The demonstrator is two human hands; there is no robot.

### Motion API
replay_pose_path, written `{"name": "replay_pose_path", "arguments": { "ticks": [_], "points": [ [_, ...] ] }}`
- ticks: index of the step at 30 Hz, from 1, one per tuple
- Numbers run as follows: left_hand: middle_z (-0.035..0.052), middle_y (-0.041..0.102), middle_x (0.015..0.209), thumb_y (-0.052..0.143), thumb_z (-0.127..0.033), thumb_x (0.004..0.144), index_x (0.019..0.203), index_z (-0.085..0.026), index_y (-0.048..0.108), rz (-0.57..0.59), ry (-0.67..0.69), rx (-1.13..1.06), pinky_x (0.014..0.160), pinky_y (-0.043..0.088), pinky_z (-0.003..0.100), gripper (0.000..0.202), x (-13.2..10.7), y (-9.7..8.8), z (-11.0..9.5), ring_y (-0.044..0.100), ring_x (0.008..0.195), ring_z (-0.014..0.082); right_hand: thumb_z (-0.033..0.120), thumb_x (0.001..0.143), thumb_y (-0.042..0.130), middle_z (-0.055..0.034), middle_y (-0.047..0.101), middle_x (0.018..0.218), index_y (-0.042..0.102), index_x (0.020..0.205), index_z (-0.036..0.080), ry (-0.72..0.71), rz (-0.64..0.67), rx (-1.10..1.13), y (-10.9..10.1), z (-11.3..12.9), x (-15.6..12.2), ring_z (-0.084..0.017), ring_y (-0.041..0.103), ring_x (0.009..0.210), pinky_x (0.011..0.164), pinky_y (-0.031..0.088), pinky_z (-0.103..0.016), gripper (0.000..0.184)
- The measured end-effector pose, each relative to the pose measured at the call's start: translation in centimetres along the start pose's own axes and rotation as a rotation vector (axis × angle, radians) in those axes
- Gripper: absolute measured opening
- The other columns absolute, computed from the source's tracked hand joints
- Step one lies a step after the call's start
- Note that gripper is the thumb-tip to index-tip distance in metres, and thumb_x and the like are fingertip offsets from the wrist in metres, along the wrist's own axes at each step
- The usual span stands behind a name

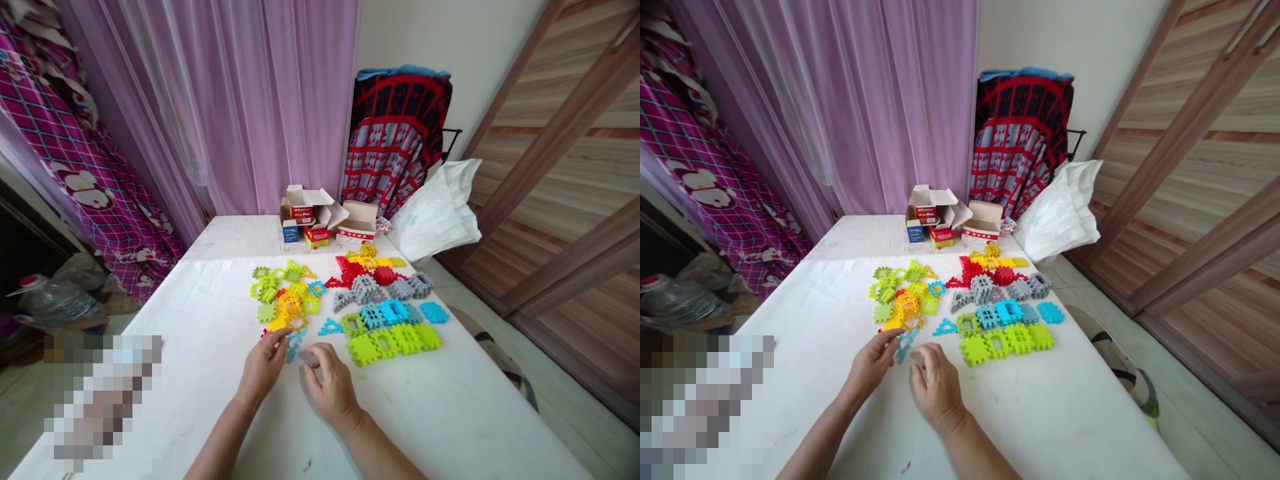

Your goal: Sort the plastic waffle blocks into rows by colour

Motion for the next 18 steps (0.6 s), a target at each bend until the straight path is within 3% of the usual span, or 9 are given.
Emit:
{"name": "replay_pose_path", "arguments": {
  "ticks": [4, 6, 9, 13, 18],
  "points": [
    [0.0054, 0.07, 0.103, 0.042, -0.031, 0.091, 0.115, -0.027, 0.065, 0.205, 0.164, 0.307, 0.084, 0.049, 0.028, 0.034, 0.2, 1.8, -3.0, 0.065, 0.095, 0.0181, 0.015, 0.081, 0.051, -0.0143, 0.054, 0.121, 0.048, 0.129, 0.02, 0.06, -0.054, -0.078, -0.7, -1.5, -0.5, -0.023, 0.059, 0.103, 0.086, 0.053, -0.037, 0.048],
    [0.0077, 0.067, 0.113, 0.043, -0.029, 0.092, 0.122, -0.026, 0.059, 0.228, 0.177, 0.468, 0.09, 0.047, 0.031, 0.035, -0.1, 2.2, -3.9, 0.062, 0.104, 0.0198, 0.011, 0.081, 0.047, -0.0131, 0.055, 0.12, 0.052, 0.125, 0.021, 0.067, -0.054, -0.071, -0.7, -1.9, -0.3, -0.022, 0.058, 0.106, 0.087, 0.052, -0.037, 0.045],
    [0.009, 0.06, 0.122, 0.051, -0.034, 0.089, 0.128, -0.025, 0.052, 0.164, 0.106, 0.661, 0.087, 0.048, 0.032, 0.039, -1.1, 1.9, -4.2, 0.061, 0.106, 0.0215, 0.005, 0.078, 0.043, -0.0081, 0.061, 0.098, 0.06, 0.101, 0.02, 0.117, -0.07, 0.006, -1.0, -2.3, -0.2, -0.019, 0.061, 0.092, 0.079, 0.052, -0.032, 0.032],
    [0.0082, 0.062, 0.115, 0.054, -0.033, 0.088, 0.118, -0.024, 0.054, 0.134, 0.057, 0.787, 0.085, 0.048, 0.031, 0.031, -2.6, 2.2, -3.7, 0.061, 0.104, 0.0212, 0.004, 0.073, 0.042, -0.0015, 0.058, 0.073, 0.055, 0.073, 0.022, 0.125, -0.046, 0.104, -0.9, -2.0, 0.1, -0.015, 0.058, 0.072, 0.066, 0.048, -0.026, 0.022],
    [0.0071, 0.067, 0.107, 0.05, -0.031, 0.09, 0.108, -0.025, 0.059, 0.153, 0.003, 0.83, 0.08, 0.048, 0.03, 0.021, -1.9, 2.3, -3.3, 0.063, 0.099, 0.0211, 0.005, 0.076, 0.042, -0.0016, 0.058, 0.074, 0.054, 0.075, 0.022, 0.149, -0.206, 0.186, -2.6, -2.5, 0.5, -0.015, 0.057, 0.072, 0.06, 0.046, -0.023, 0.02]
  ]
}}
Point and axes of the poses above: each hand's wrist, its own x-axis towards the middle knuckle, its own y-axis out of the palm, z = x × y, the point moved 9 cm from there along x, towards the middle knuckle
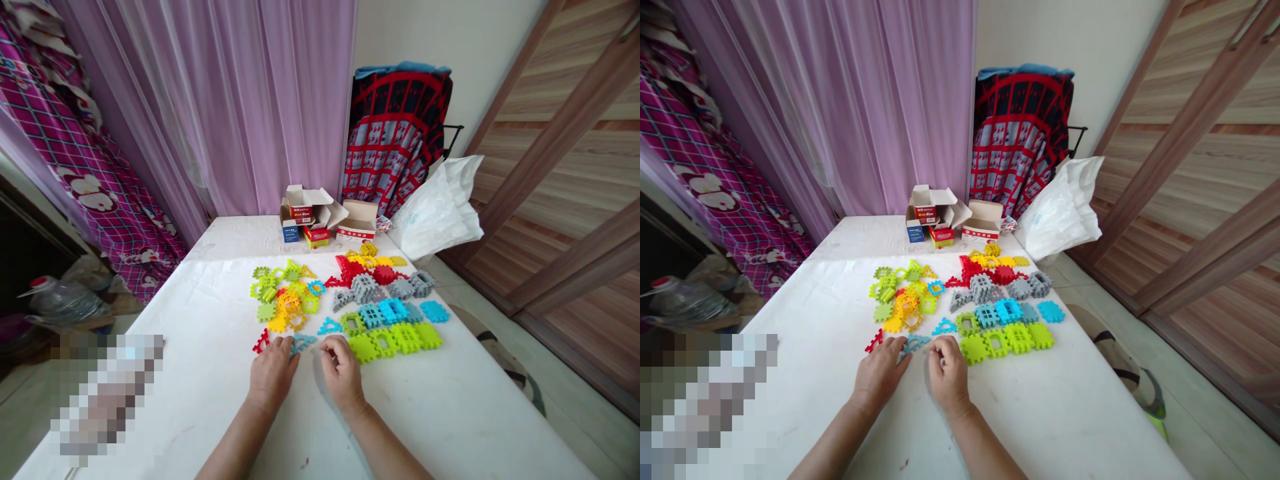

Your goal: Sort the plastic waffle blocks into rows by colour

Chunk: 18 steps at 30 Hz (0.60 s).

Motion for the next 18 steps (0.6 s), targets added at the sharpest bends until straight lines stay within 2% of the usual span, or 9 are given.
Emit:
{"name": "replay_pose_path", "arguments": {
  "ticks": [4, 8, 12, 18],
  "points": [
    [0.0067, 0.067, 0.111, 0.05, -0.03, 0.091, 0.114, -0.025, 0.059, -0.042, 0.003, -0.045, 0.079, 0.047, 0.03, 0.026, 1.0, -0.9, -0.4, 0.064, 0.098, 0.0214, 0.005, 0.078, 0.043, -0.0013, 0.058, 0.074, 0.054, 0.076, 0.022, -0.043, -0.055, 0.036, -0.9, 0.5, 0.4, -0.015, 0.057, 0.074, 0.065, 0.047, -0.024, 0.02],
    [0.004, 0.068, 0.112, 0.05, -0.032, 0.091, 0.115, -0.026, 0.059, -0.102, 0.039, -0.125, 0.079, 0.047, 0.029, 0.027, 1.8, -1.7, -1.5, 0.065, 0.098, 0.02, 0.003, 0.077, 0.044, -0.0012, 0.057, 0.075, 0.054, 0.077, 0.022, -0.105, -0.02, 0.048, -0.8, 1.6, 0.1, -0.014, 0.057, 0.074, 0.066, 0.048, -0.025, 0.022],
    [0.0037, 0.066, 0.115, 0.049, -0.031, 0.092, 0.115, -0.027, 0.06, -0.088, 0.073, -0.134, 0.079, 0.046, 0.028, 0.027, 3.1, -1.7, -2.9, 0.065, 0.1, 0.0189, 0.002, 0.076, 0.042, -0.0019, 0.056, 0.075, 0.054, 0.075, 0.021, -0.108, 0.02, 0.054, -0.4, 2.0, -0.2, -0.014, 0.057, 0.074, 0.066, 0.048, -0.025, 0.023],
    [0.0037, 0.067, 0.109, 0.047, -0.035, 0.092, 0.111, -0.027, 0.059, -0.071, 0.108, -0.06, 0.075, 0.046, 0.027, 0.024, 4.8, -1.0, -4.4, 0.065, 0.095, 0.019, 0.001, 0.073, 0.043, -0.0016, 0.057, 0.075, 0.054, 0.074, 0.021, -0.09, 0.02, 0.065, -0.4, 1.8, -0.2, -0.014, 0.057, 0.072, 0.065, 0.048, -0.025, 0.023]
  ]
}}
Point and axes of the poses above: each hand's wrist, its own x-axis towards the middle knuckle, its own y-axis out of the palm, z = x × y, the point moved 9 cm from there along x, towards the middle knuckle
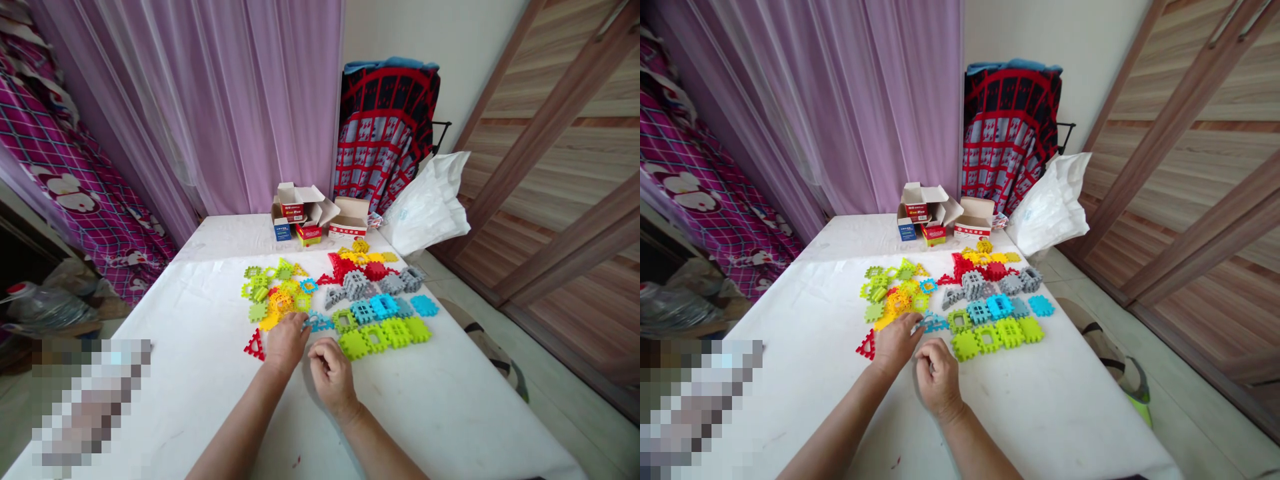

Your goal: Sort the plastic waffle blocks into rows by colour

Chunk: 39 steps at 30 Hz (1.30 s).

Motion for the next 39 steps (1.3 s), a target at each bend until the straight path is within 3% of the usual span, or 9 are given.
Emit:
{"name": "replay_pose_path", "arguments": {
  "ticks": [6, 18, 34, 39],
  "points": [
    [0.0045, 0.065, 0.105, 0.05, -0.032, 0.091, 0.108, -0.026, 0.059, 0.033, 0.021, 0.027, 0.077, 0.045, 0.028, 0.02, 0.0, 1.1, -0.5, 0.064, 0.095, 0.0189, 0.002, 0.074, 0.043, -0.0019, 0.058, 0.076, 0.056, 0.074, 0.021, 0.031, 0.024, 0.027, 0.3, -0.5, -0.2, -0.015, 0.058, 0.073, 0.068, 0.049, -0.026, 0.023],
    [0.005, 0.065, 0.107, 0.05, -0.028, 0.091, 0.109, -0.026, 0.059, 0.095, 0.068, 0.045, 0.076, 0.046, 0.027, 0.02, 0.3, 0.9, -1.9, 0.064, 0.095, 0.0182, 0.004, 0.074, 0.043, -0.0014, 0.058, 0.072, 0.056, 0.072, 0.022, 0.043, 0.025, 0.031, 0.3, -0.4, 0.0, -0.015, 0.058, 0.071, 0.065, 0.048, -0.026, 0.022],
    [0.0081, 0.07, 0.103, 0.051, -0.029, 0.089, 0.107, -0.022, 0.061, 0.082, 0.078, 0.024, 0.077, 0.048, 0.03, 0.021, 0.5, 1.2, -1.7, 0.066, 0.094, 0.0218, 0.003, 0.075, 0.044, -0.0014, 0.058, 0.075, 0.055, 0.074, 0.022, 0.044, 0.04, 0.041, 0.4, -0.6, 0.1, -0.014, 0.058, 0.073, 0.067, 0.049, -0.026, 0.022],
    [0.005, 0.069, 0.109, 0.053, -0.028, 0.088, 0.114, -0.024, 0.06, 0.032, 0.119, -0.071, 0.082, 0.047, 0.025, 0.027, 0.0, 0.8, -0.7, 0.066, 0.095, 0.0174, 0.002, 0.075, 0.044, -0.0013, 0.058, 0.074, 0.055, 0.074, 0.021, 0.044, 0.017, 0.032, 0.1, -0.6, 0.1, -0.014, 0.058, 0.073, 0.067, 0.048, -0.025, 0.022]
  ]
}}
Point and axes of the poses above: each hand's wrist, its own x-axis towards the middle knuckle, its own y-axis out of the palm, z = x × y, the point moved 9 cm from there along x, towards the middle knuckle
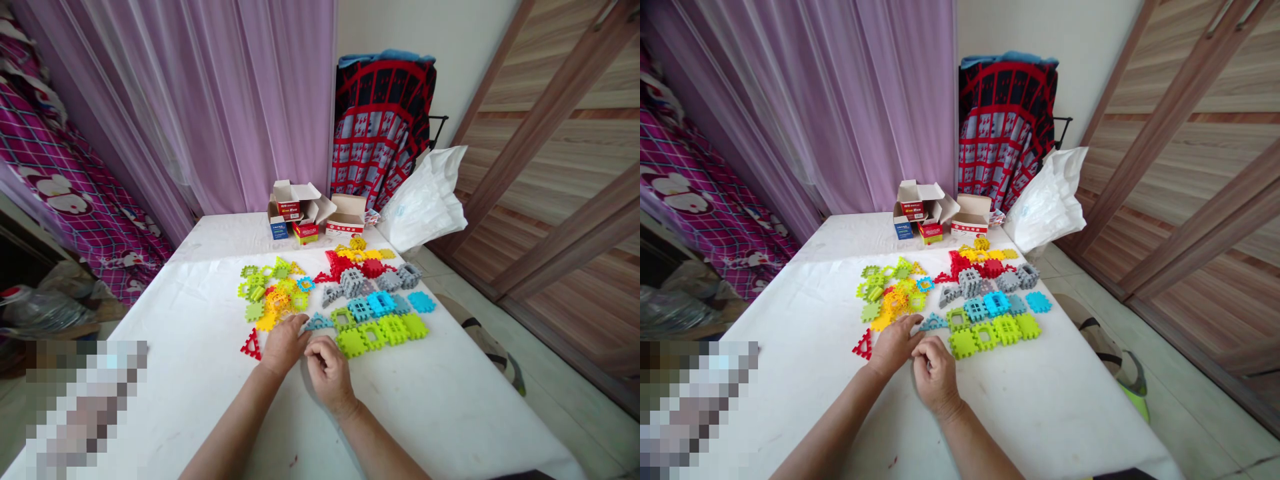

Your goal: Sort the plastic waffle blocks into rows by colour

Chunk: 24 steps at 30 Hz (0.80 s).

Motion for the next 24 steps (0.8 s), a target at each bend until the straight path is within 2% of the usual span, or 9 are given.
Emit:
{"name": "replay_pose_path", "arguments": {
  "ticks": [3, 7, 9, 12, 14, 17, 20, 24],
  "points": [
    [0.0033, 0.071, 0.106, 0.048, -0.027, 0.09, 0.109, -0.024, 0.063, -0.147, 0.003, -0.108, 0.081, 0.048, 0.025, 0.024, -0.7, -2.1, 2.5, 0.067, 0.088, 0.0154, 0.003, 0.075, 0.043, -0.0016, 0.057, 0.074, 0.056, 0.073, 0.021, 0.009, -0.004, -0.015, 0.0, -0.1, -0.2, -0.014, 0.057, 0.073, 0.065, 0.048, -0.025, 0.022],
    [0.0029, 0.073, 0.094, 0.048, -0.031, 0.088, 0.102, -0.023, 0.066, -0.434, -0.147, -0.149, 0.071, 0.049, 0.025, 0.024, -2.2, -6.1, 9.1, 0.066, 0.073, 0.0147, 0.005, 0.077, 0.043, -0.0021, 0.059, 0.075, 0.058, 0.077, 0.02, -0.002, 0.044, -0.063, 0.1, 0.0, 0.3, -0.014, 0.058, 0.075, 0.066, 0.047, -0.024, 0.021],
    [0.0042, 0.073, 0.095, 0.049, -0.031, 0.088, 0.101, -0.022, 0.067, -0.558, -0.256, -0.122, 0.069, 0.049, 0.025, 0.025, -3.2, -7.5, 12.3, 0.067, 0.076, 0.0158, 0.007, 0.079, 0.043, -0.0033, 0.063, 0.082, 0.061, 0.085, 0.02, -0.024, 0.103, -0.142, 0.4, 0.1, 1.8, -0.014, 0.059, 0.078, 0.071, 0.047, -0.024, 0.023],
    [0.0045, 0.073, 0.09, 0.049, -0.031, 0.087, 0.103, -0.021, 0.067, -0.64, -0.387, -0.136, 0.066, 0.047, 0.025, 0.025, -4.3, -7.8, 15.7, 0.066, 0.075, 0.0164, 0.012, 0.082, 0.047, -0.004, 0.067, 0.094, 0.064, 0.096, 0.021, 0.032, 0.245, -0.379, 1.2, -1.3, 5.7, -0.015, 0.061, 0.083, 0.079, 0.046, -0.025, 0.024],
    [0.0039, 0.072, 0.088, 0.05, -0.032, 0.087, 0.104, -0.022, 0.067, -0.632, -0.417, -0.165, 0.064, 0.046, 0.025, 0.026, -4.4, -7.3, 16.6, 0.064, 0.069, 0.0149, 0.017, 0.085, 0.049, -0.0038, 0.066, 0.1, 0.065, 0.101, 0.024, 0.113, 0.37, -0.6, 2.1, -3.2, 8.4, -0.016, 0.059, 0.091, 0.083, 0.044, -0.026, 0.024],
    [0.0029, 0.071, 0.087, 0.048, -0.035, 0.088, 0.106, -0.022, 0.066, -0.587, -0.403, -0.184, 0.062, 0.045, 0.025, 0.028, -4.0, -6.6, 16.8, 0.058, 0.058, 0.0118, 0.02, 0.087, 0.049, -0.0053, 0.063, 0.108, 0.064, 0.111, 0.027, 0.174, 0.572, -0.886, 3.8, -6.1, 11.4, -0.019, 0.055, 0.103, 0.086, 0.042, -0.028, 0.029],
    [0.0027, 0.071, 0.087, 0.047, -0.035, 0.089, 0.106, -0.022, 0.066, -0.544, -0.398, -0.201, 0.062, 0.044, 0.024, 0.029, -3.7, -6.3, 16.7, 0.058, 0.058, 0.0115, 0.018, 0.083, 0.053, -0.0057, 0.061, 0.108, 0.067, 0.107, 0.028, 0.195, 0.666, -0.97, 5.3, -8.0, 12.7, -0.02, 0.054, 0.104, 0.083, 0.041, -0.029, 0.029],
    [0.0027, 0.072, 0.087, 0.046, -0.036, 0.088, 0.106, -0.023, 0.066, -0.506, -0.414, -0.23, 0.062, 0.044, 0.024, 0.029, -3.6, -6.1, 17.0, 0.061, 0.063, 0.0129, 0.014, 0.079, 0.055, -0.0061, 0.062, 0.105, 0.071, 0.098, 0.027, 0.209, 0.719, -0.994, 6.5, -9.2, 12.7, -0.021, 0.055, 0.101, 0.08, 0.041, -0.029, 0.027]
  ]
}}
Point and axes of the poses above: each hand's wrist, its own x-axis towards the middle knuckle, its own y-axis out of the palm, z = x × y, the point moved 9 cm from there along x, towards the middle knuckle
